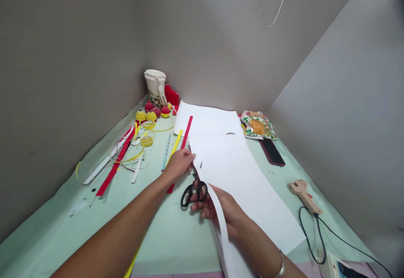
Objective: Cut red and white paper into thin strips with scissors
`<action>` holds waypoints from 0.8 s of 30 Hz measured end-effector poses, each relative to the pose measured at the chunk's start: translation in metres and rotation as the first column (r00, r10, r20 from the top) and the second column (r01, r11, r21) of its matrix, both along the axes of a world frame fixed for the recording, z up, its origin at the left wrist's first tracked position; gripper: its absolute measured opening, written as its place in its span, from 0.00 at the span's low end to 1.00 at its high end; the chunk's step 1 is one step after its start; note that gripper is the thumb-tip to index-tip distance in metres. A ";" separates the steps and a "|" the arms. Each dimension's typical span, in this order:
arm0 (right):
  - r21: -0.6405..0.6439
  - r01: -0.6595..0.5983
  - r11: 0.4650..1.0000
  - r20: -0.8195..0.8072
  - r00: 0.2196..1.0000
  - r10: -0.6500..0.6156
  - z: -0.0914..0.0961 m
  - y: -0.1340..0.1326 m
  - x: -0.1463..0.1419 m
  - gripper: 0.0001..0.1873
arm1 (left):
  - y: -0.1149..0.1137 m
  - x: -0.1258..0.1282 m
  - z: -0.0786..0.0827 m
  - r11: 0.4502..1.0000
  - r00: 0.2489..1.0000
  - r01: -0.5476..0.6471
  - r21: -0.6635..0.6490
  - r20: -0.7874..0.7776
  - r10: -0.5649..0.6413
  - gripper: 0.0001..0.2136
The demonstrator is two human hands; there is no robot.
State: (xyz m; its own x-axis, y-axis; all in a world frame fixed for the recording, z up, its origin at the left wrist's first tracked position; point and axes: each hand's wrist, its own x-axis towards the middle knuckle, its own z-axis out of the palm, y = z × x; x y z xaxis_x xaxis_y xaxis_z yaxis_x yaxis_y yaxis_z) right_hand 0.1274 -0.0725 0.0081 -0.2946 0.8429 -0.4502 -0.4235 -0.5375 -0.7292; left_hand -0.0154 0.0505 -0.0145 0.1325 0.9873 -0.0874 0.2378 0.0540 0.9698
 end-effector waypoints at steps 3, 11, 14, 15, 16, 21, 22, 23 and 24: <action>-0.024 0.001 1.000 -0.101 0.995 -0.003 -0.004 -0.001 -0.001 0.11 | -0.003 0.001 0.000 0.999 0.999 0.004 0.035 0.047 -0.006 0.11; 0.001 0.010 1.000 -0.228 0.974 -0.009 -0.002 -0.001 -0.002 0.19 | -0.011 0.005 0.012 0.997 0.990 0.005 0.075 0.141 -0.016 0.12; 0.030 0.013 0.999 -0.151 0.989 -0.008 -0.001 -0.002 -0.003 0.19 | -0.012 0.006 0.012 0.998 0.982 -0.002 0.057 0.189 -0.008 0.13; 0.047 0.009 0.999 -0.121 0.993 -0.004 0.000 -0.003 -0.003 0.19 | -0.012 0.006 0.011 0.999 0.979 -0.001 0.049 0.205 -0.009 0.13; 0.066 0.005 0.998 -0.091 0.996 0.001 0.000 -0.004 -0.002 0.19 | -0.012 0.006 0.011 0.999 0.975 0.003 0.043 0.223 -0.013 0.13; 0.145 -0.069 0.987 0.092 0.994 0.056 0.009 -0.006 0.003 0.19 | -0.012 0.006 0.011 0.999 0.953 0.030 0.038 0.299 -0.040 0.14; 0.154 -0.083 0.985 0.135 0.989 0.062 0.011 -0.006 0.004 0.20 | -0.012 0.006 0.011 0.999 0.952 0.032 0.042 0.302 -0.043 0.14; 0.157 -0.095 0.983 0.173 0.983 0.068 0.013 -0.005 0.006 0.20 | -0.011 0.006 0.012 0.998 0.952 0.034 0.048 0.304 -0.047 0.14; 0.156 -0.104 0.982 0.204 0.976 0.071 0.015 -0.005 0.008 0.20 | -0.011 0.006 0.012 0.998 0.950 0.040 0.054 0.308 -0.055 0.14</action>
State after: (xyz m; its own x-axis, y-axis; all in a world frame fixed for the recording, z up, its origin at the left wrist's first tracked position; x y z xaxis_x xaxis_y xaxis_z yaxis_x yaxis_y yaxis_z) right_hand 0.1356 -0.0772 0.0229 -0.2897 0.8854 -0.3636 -0.2195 -0.4312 -0.8751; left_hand -0.0098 0.0392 -0.0026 0.1929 0.9811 0.0114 -0.0732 0.0028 0.9973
